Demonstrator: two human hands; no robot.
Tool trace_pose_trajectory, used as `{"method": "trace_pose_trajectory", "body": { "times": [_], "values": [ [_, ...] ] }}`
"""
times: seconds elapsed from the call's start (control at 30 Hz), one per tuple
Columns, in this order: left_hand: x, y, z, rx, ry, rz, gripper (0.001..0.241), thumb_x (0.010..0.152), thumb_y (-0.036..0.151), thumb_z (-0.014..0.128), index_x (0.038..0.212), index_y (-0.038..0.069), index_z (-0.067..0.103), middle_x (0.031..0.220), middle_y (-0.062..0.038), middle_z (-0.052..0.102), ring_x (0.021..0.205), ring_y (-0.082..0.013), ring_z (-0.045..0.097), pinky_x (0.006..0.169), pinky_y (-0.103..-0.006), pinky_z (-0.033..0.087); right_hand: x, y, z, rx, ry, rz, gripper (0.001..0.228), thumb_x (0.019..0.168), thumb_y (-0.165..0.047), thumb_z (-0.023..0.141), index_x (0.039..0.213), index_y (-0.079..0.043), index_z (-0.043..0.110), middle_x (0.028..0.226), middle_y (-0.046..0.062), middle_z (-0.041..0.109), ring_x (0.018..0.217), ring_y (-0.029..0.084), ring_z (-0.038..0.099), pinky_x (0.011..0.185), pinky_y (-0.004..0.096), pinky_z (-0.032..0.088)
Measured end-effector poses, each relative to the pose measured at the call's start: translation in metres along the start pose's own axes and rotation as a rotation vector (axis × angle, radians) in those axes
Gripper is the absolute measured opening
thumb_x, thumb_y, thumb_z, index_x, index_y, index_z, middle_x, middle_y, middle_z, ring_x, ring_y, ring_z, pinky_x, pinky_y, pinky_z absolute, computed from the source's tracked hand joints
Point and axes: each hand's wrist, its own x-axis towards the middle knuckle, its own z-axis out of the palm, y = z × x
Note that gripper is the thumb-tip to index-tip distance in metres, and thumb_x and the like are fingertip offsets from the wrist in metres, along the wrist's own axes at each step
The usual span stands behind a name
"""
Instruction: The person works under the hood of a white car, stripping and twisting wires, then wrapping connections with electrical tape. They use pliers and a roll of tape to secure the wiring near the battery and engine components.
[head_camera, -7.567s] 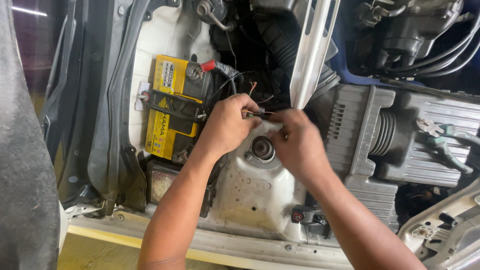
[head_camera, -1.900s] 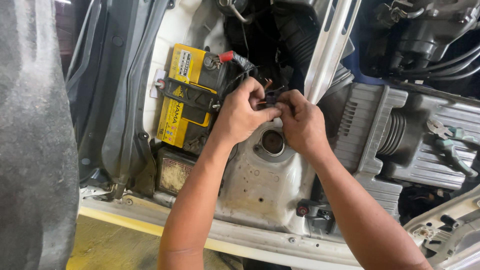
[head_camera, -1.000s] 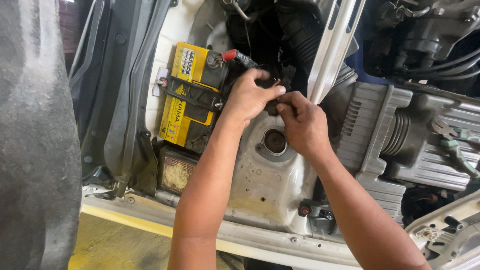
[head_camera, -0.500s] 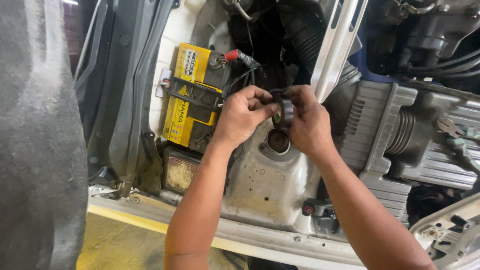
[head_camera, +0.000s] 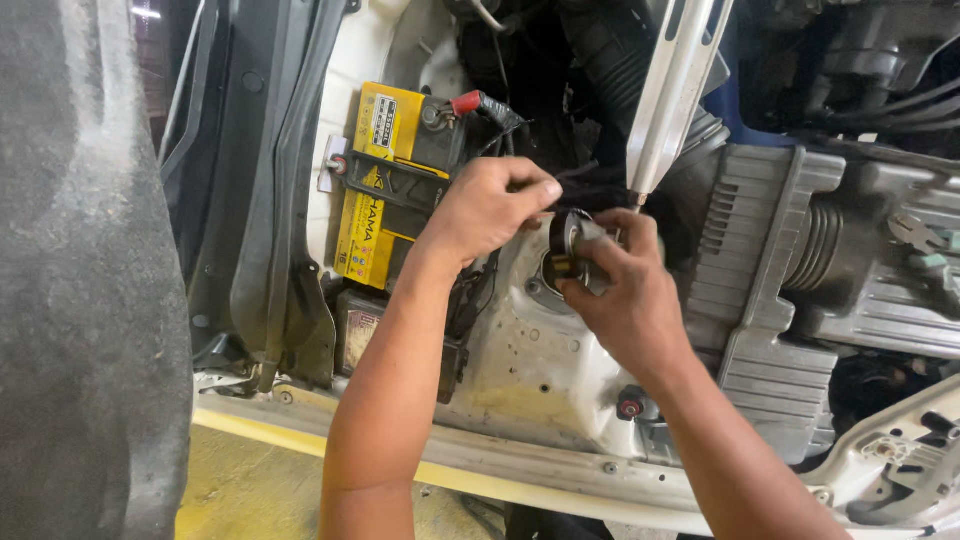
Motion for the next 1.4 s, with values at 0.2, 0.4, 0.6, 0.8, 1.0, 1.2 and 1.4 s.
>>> {"method": "trace_pose_trajectory", "body": {
  "times": [0.2, 0.4, 0.6, 0.8, 1.0, 1.2, 1.4],
  "values": [
    [0.016, 0.021, 0.002, 0.356, -0.221, -0.08, 0.031, 0.085, 0.029, 0.079, 0.094, 0.0, 0.08, 0.073, -0.007, 0.072, 0.068, -0.0118, 0.065, 0.068, -0.0284, 0.053, -0.015, 0.003, 0.013, -0.099, 0.153, 0.033, 0.031, 0.076, -0.015, 0.085, 0.105, -0.01, 0.076, 0.13, 0.015, 0.055, 0.089, 0.035, 0.071, 0.073, 0.044, 0.057],
    [0.018, 0.009, -0.005, 0.133, -0.243, -0.13, 0.024, 0.074, 0.017, 0.087, 0.094, 0.005, 0.082, 0.08, -0.003, 0.077, 0.073, -0.0093, 0.066, 0.071, -0.0273, 0.053, -0.01, 0.001, 0.007, -0.149, 0.057, 0.254, 0.036, 0.086, -0.019, 0.078, 0.122, -0.018, 0.073, 0.105, 0.015, 0.065, 0.085, 0.039, 0.069, 0.073, 0.049, 0.055],
    [0.006, 0.001, 0.002, 0.335, -0.066, -0.023, 0.021, 0.081, 0.02, 0.08, 0.092, 0.002, 0.078, 0.08, -0.01, 0.077, 0.074, -0.0161, 0.071, 0.072, -0.031, 0.055, -0.006, 0.0, 0.011, -0.137, -0.033, 0.236, 0.039, 0.084, -0.02, 0.075, 0.12, -0.009, 0.069, 0.115, 0.018, 0.064, 0.086, 0.042, 0.069, 0.073, 0.05, 0.055],
    [0.001, -0.01, 0.021, 0.431, 0.133, 0.146, 0.023, 0.095, 0.022, 0.066, 0.099, 0.0, 0.072, 0.094, -0.02, 0.075, 0.091, -0.0339, 0.072, 0.08, -0.0405, 0.055, -0.003, -0.006, 0.01, 0.1, -0.028, 0.172, 0.04, 0.091, -0.025, 0.068, 0.124, -0.002, 0.065, 0.136, 0.018, 0.06, 0.093, 0.035, 0.073, 0.082, 0.045, 0.057],
    [0.01, -0.034, 0.024, 0.346, 0.165, 0.113, 0.024, 0.097, 0.023, 0.064, 0.103, 0.0, 0.07, 0.095, -0.018, 0.074, 0.09, -0.0309, 0.072, 0.079, -0.0387, 0.054, 0.035, -0.006, 0.018, 0.06, -0.131, 0.511, 0.052, 0.097, -0.047, 0.066, 0.114, 0.002, 0.068, 0.101, 0.025, 0.075, 0.095, 0.034, 0.073, 0.084, 0.041, 0.056],
    [0.012, -0.042, 0.007, 0.008, 0.038, -0.036, 0.027, 0.095, 0.028, 0.071, 0.095, 0.001, 0.073, 0.08, -0.003, 0.07, 0.074, -0.0103, 0.06, 0.069, -0.0288, 0.05, 0.045, 0.003, 0.024, 0.394, -0.095, 0.46, 0.063, 0.083, -0.048, 0.076, 0.116, 0.003, 0.064, 0.097, 0.018, 0.073, 0.089, 0.021, 0.072, 0.075, 0.035, 0.056],
    [0.013, -0.042, 0.002, -0.036, -0.015, -0.091, 0.028, 0.092, 0.029, 0.075, 0.088, 0.001, 0.074, 0.076, 0.0, 0.069, 0.072, -0.0079, 0.057, 0.067, -0.0278, 0.05, 0.04, 0.007, 0.021, 0.508, -0.212, 0.475, 0.056, 0.084, -0.046, 0.073, 0.113, 0.002, 0.073, 0.086, 0.011, 0.069, 0.077, 0.018, 0.064, 0.069, 0.035, 0.051]
  ]
}}
